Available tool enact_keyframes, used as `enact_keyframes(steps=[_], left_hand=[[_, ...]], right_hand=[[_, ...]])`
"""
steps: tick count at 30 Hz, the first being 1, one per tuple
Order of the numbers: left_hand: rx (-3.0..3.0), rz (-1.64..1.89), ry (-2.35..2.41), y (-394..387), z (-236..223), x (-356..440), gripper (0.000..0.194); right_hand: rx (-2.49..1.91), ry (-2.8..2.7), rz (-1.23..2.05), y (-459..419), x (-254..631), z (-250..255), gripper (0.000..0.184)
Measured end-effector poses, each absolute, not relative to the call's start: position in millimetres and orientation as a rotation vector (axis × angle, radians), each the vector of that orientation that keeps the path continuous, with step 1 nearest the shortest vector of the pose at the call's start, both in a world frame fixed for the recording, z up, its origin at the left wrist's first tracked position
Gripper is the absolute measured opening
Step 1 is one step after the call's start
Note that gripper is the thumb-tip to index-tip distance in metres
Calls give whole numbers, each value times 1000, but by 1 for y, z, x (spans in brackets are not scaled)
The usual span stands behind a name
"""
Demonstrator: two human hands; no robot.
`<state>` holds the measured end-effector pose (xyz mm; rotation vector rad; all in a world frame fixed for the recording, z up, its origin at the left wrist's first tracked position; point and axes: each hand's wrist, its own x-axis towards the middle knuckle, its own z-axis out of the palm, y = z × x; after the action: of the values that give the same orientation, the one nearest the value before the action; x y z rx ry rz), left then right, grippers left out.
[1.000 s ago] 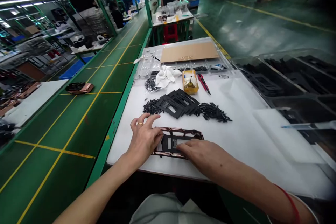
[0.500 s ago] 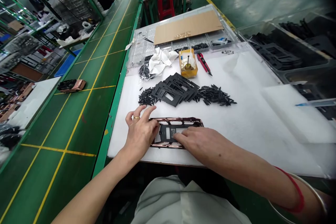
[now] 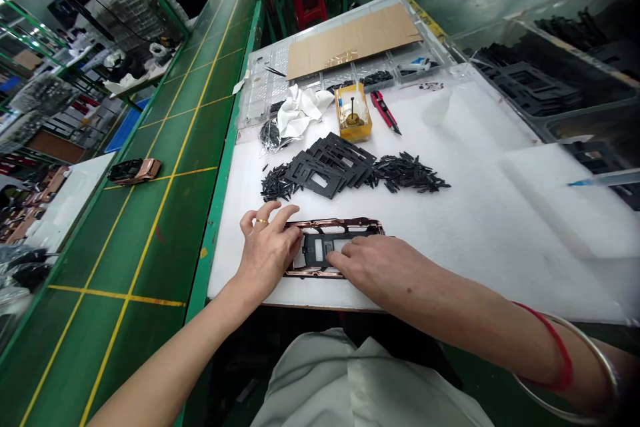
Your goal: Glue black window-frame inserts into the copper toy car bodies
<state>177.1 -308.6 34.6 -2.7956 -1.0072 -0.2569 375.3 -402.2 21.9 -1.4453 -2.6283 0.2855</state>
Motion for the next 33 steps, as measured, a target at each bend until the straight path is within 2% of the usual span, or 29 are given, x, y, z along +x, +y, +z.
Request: enact_keyframes(steps=[5,15,23,30,33], left_hand=[[-2815,-231,-890,-307,34,177,18],[-2858,-132,-834,-300,36,181,15],[-2851,-142,-831,-299,34,180,17],[-2853,-142,-802,-297,33,180,14],[-2870,-130,-779,-294,30,180,14]], right_hand=[[-1625,-2679,388,-391,368,39,20],[-1756,-2855,378,-370,353,52,41],[-1854,-2830,387,-369,346,50,43],[-1853,-2789,393,-367,344,48,30],[-1842,-2796,421,-365,344,47,31]])
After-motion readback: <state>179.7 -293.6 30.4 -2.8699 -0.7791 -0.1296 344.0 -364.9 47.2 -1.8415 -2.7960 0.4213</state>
